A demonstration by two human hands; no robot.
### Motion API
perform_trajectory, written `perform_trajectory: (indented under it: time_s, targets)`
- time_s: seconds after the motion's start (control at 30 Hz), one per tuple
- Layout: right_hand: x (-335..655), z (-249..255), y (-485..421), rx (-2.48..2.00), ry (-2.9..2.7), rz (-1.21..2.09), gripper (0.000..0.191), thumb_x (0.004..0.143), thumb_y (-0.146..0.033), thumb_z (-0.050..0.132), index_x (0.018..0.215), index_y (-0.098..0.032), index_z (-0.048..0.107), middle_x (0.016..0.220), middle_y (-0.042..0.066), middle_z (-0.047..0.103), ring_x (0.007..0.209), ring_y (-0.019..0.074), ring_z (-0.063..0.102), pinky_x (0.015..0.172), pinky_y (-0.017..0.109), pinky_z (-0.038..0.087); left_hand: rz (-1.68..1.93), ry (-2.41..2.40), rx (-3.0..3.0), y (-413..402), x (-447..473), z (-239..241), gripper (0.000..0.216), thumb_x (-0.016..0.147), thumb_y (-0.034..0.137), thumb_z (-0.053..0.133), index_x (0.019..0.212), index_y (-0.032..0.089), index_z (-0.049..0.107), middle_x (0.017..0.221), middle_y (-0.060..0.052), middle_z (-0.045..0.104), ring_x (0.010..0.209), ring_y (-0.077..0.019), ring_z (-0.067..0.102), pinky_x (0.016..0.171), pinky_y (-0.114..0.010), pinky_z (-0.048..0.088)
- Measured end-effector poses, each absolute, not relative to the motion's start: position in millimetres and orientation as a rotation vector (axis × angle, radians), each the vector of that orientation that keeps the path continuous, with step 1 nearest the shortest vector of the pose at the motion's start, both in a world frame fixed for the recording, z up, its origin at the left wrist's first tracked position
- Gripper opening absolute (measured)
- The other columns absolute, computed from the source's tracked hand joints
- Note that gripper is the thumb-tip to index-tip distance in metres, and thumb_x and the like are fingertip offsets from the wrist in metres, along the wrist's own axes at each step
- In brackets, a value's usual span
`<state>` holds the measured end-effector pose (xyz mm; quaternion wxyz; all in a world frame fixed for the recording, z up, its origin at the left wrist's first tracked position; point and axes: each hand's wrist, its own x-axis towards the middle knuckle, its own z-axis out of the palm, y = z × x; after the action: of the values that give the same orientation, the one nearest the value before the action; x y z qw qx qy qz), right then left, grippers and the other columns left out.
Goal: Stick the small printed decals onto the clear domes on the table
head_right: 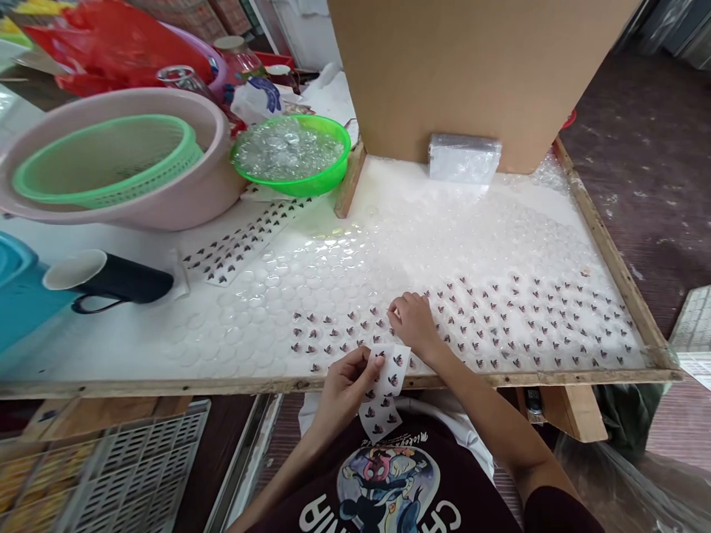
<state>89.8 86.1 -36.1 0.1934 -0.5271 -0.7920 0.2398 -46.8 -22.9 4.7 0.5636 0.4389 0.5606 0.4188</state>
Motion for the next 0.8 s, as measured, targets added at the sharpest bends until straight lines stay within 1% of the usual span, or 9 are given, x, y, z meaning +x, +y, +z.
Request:
perform_trajectory:
  time_s: [0.13,0.27,0.33,0.43,0.53,0.6,0.7,0.73,0.8]
  targets:
    - [120,-19,65,-1.405,-2.094,0.855,0.011,0.092,-0.026,0.057,0.083,-0.022,0.062,0.083,0.002,0.061,0.086,0.0202,0.058,0.087,0.037,0.04,1.014,1.331,1.057,-22,-52,2,0.045,0.085,0.054,0.061,0.064,0.019,0.042,0.059,0.006,0.035,0.054,-0.0086,0.031,0.049,-0.021,0.026]
    - [147,-6,44,-1.424,-2.009,0.994,0.012,0.091,-0.03,0.058,0.082,-0.023,0.064,0.086,0.002,0.065,0.085,0.0208,0.059,0.088,0.039,0.04,1.015,1.341,1.083,-17,-53,0,0.045,0.085,0.054,0.06,0.062,0.019,0.042,0.059,0.006,0.034,0.054,-0.009,0.03,0.049,-0.021,0.024]
    - [153,1,35,-1.428,-1.866,1.062,0.016,0.093,-0.034,0.056,0.085,-0.024,0.065,0.086,0.003,0.066,0.083,0.0204,0.059,0.083,0.037,0.043,1.01,1.333,1.094,-15,-51,1,0.045,0.085,0.053,0.06,0.062,0.019,0.041,0.059,0.006,0.034,0.054,-0.009,0.03,0.049,-0.021,0.024]
    - [150,10,25,-1.365,-1.639,1.216,0.021,0.093,-0.043,0.056,0.096,-0.024,0.067,0.092,0.004,0.067,0.084,0.0189,0.059,0.079,0.033,0.045,1.011,1.307,1.094,-13,-46,4,0.044,0.086,0.052,0.06,0.062,0.02,0.041,0.058,0.006,0.034,0.054,-0.009,0.03,0.049,-0.021,0.025]
    - [141,14,17,-1.296,-1.542,1.373,0.033,0.085,-0.044,0.068,0.111,-0.024,0.064,0.098,0.004,0.066,0.087,0.0179,0.059,0.079,0.03,0.046,1.034,1.283,1.083,-13,-44,4,0.042,0.087,0.05,0.059,0.064,0.019,0.042,0.058,0.006,0.035,0.054,-0.0091,0.031,0.049,-0.021,0.026]
    - [136,13,13,-1.298,-1.517,1.428,0.033,0.081,-0.041,0.072,0.106,-0.022,0.064,0.089,0.002,0.063,0.081,0.0167,0.056,0.075,0.028,0.046,1.054,1.281,1.09,-14,-44,3,0.042,0.088,0.049,0.059,0.063,0.019,0.043,0.058,0.006,0.036,0.054,-0.0091,0.031,0.05,-0.021,0.027]
    - [133,10,12,-1.337,-1.493,1.429,0.021,0.082,-0.039,0.069,0.089,-0.02,0.065,0.075,-0.001,0.058,0.071,0.0146,0.051,0.068,0.027,0.042,1.061,1.287,1.12,-15,-44,1,0.039,0.089,0.045,0.06,0.064,0.019,0.045,0.059,0.005,0.038,0.055,-0.0097,0.035,0.052,-0.022,0.031]
    - [133,9,12,-1.341,-1.492,1.436,0.02,0.082,-0.039,0.068,0.086,-0.02,0.065,0.073,-0.001,0.057,0.069,0.0141,0.05,0.066,0.027,0.041,1.061,1.281,1.124,-15,-45,1,0.035,0.089,0.044,0.06,0.068,0.018,0.049,0.061,0.005,0.043,0.057,-0.0105,0.039,0.055,-0.022,0.033]
    - [134,8,11,-1.343,-1.499,1.464,0.022,0.085,-0.041,0.065,0.083,-0.02,0.066,0.07,-0.001,0.057,0.066,0.0134,0.049,0.063,0.026,0.039,1.064,1.261,1.122,-15,-45,0,0.024,0.088,0.041,0.062,0.083,0.018,0.058,0.069,0.002,0.053,0.065,-0.0127,0.047,0.061,-0.023,0.039]
